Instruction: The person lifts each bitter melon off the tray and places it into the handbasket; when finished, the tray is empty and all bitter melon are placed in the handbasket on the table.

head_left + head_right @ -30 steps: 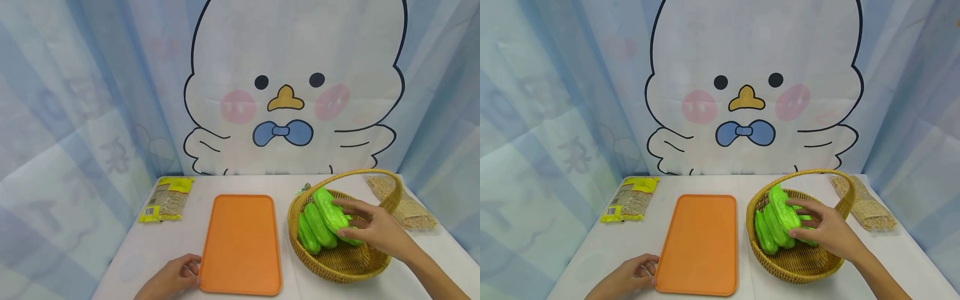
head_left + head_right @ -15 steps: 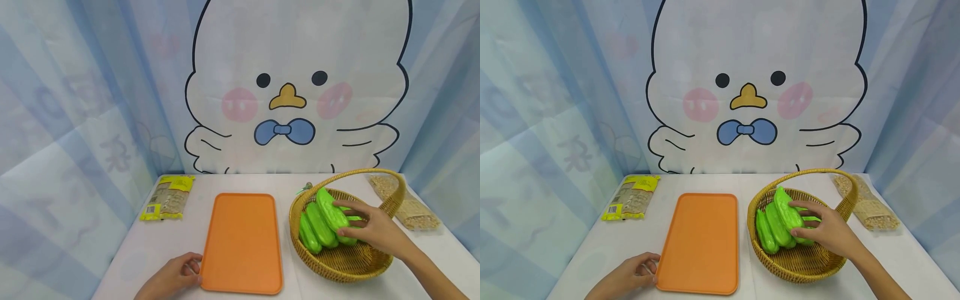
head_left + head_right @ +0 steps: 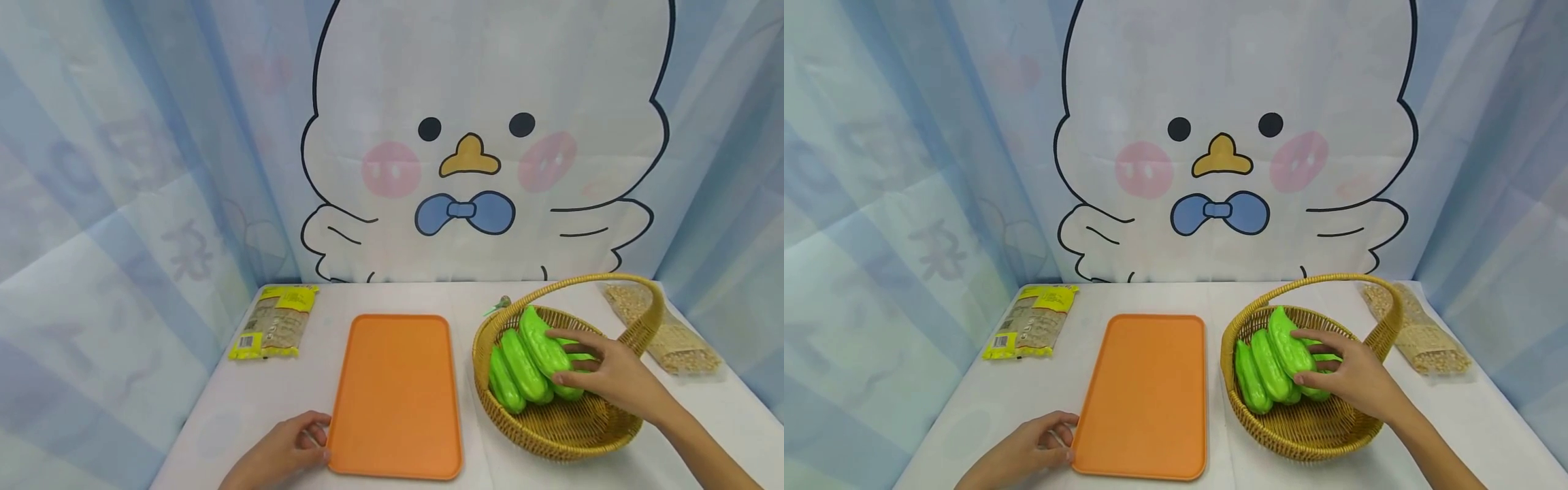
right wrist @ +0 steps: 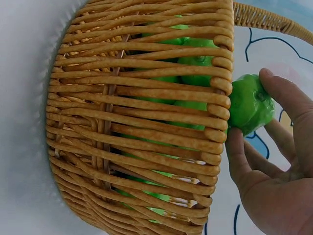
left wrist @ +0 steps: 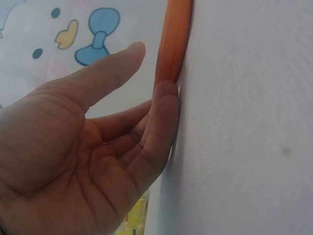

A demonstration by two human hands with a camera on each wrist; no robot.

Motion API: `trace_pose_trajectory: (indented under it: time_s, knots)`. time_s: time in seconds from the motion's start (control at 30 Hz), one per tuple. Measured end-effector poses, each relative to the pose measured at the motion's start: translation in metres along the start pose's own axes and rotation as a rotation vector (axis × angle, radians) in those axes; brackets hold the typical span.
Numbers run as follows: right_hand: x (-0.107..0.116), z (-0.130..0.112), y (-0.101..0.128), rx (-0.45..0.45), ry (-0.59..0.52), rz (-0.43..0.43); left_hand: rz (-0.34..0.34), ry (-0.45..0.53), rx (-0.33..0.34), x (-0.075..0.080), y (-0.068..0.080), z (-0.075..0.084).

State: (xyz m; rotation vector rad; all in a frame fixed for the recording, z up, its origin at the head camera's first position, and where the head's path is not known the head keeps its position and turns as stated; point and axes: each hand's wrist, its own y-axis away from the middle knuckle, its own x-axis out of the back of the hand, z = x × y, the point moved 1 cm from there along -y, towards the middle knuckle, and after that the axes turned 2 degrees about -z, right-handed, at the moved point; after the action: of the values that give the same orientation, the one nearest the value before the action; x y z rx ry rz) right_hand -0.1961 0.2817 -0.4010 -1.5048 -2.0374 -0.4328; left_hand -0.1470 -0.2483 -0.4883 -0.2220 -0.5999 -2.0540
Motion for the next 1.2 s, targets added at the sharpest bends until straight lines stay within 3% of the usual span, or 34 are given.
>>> trace_pose_trajectory:
  time_s: [0.23, 0.93, 1.1, 1.2]
  knots:
    - [-0.001, 0.0, 0.001, 0.007, 0.051, 0.019, -0.006, -0.001, 0.001, 0.0, -0.001, -0.001]
    - [-0.005, -0.001, 0.008, 0.028, -0.004, 0.036, -0.014, -0.007, 0.023, 0.003, -0.003, -0.002]
    - [0.011, -0.005, 0.03, 0.037, 0.087, 0.123, -0.017, -0.002, 0.04, 0.0, -0.005, -0.004]
    - [0.025, -0.002, 0.053, 0.027, 0.173, 0.194, 0.021, -0.053, 0.04, 0.003, -0.003, -0.002]
